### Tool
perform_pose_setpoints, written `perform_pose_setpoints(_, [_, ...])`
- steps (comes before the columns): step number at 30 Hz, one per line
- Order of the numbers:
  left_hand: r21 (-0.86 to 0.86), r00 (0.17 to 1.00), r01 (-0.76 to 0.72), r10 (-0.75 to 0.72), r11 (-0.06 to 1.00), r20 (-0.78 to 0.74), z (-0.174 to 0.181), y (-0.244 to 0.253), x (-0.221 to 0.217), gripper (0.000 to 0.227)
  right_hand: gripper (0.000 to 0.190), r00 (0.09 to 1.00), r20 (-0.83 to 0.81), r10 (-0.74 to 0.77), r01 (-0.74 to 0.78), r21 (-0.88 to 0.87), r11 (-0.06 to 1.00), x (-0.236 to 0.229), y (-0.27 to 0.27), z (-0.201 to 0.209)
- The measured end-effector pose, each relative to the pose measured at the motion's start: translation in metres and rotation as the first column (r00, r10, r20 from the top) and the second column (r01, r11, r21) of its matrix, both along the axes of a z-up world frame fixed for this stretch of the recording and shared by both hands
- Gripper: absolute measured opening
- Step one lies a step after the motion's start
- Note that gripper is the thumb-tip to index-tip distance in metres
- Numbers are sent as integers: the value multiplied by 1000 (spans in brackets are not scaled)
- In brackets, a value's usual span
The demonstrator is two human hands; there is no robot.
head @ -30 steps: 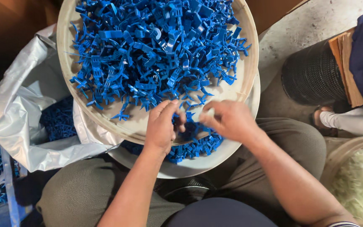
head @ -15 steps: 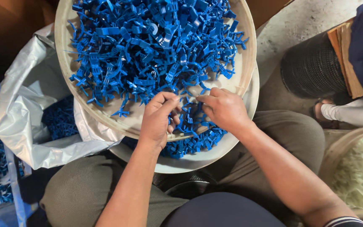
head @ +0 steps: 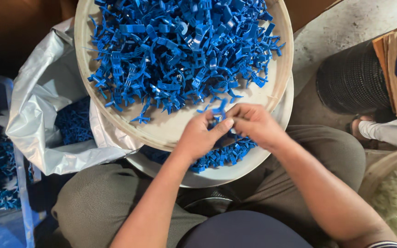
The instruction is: The person sits on the floor and uses both hands to pick up small blue plastic pieces from a white bowl, separating them and placing them into a blue bin. The task involves repetitive manual sorting of the plastic fragments.
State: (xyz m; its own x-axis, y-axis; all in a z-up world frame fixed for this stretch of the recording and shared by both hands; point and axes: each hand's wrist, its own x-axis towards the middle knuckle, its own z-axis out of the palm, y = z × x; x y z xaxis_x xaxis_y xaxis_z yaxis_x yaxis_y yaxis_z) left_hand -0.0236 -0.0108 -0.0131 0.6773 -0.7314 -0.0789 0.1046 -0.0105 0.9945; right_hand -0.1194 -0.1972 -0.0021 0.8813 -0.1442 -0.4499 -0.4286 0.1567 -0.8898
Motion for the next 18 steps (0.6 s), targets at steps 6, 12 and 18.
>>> perform_pose_setpoints(6, [523, 977, 159, -211, 837, 40, 23, 2, 9, 43, 39, 994, 68, 90, -61, -352, 934, 7, 9, 26])
perform_pose_setpoints(12, [721, 882, 237, -456, 651, 122, 30, 7, 0, 29, 27, 893, 181, 412, -265, -528, 807, 7, 14, 45])
perform_pose_setpoints(18, [357, 994, 112, -105, 927, -39, 1, 8, 11, 22, 21, 918, 368, 145, 171, -701, 692, -1, 12, 32])
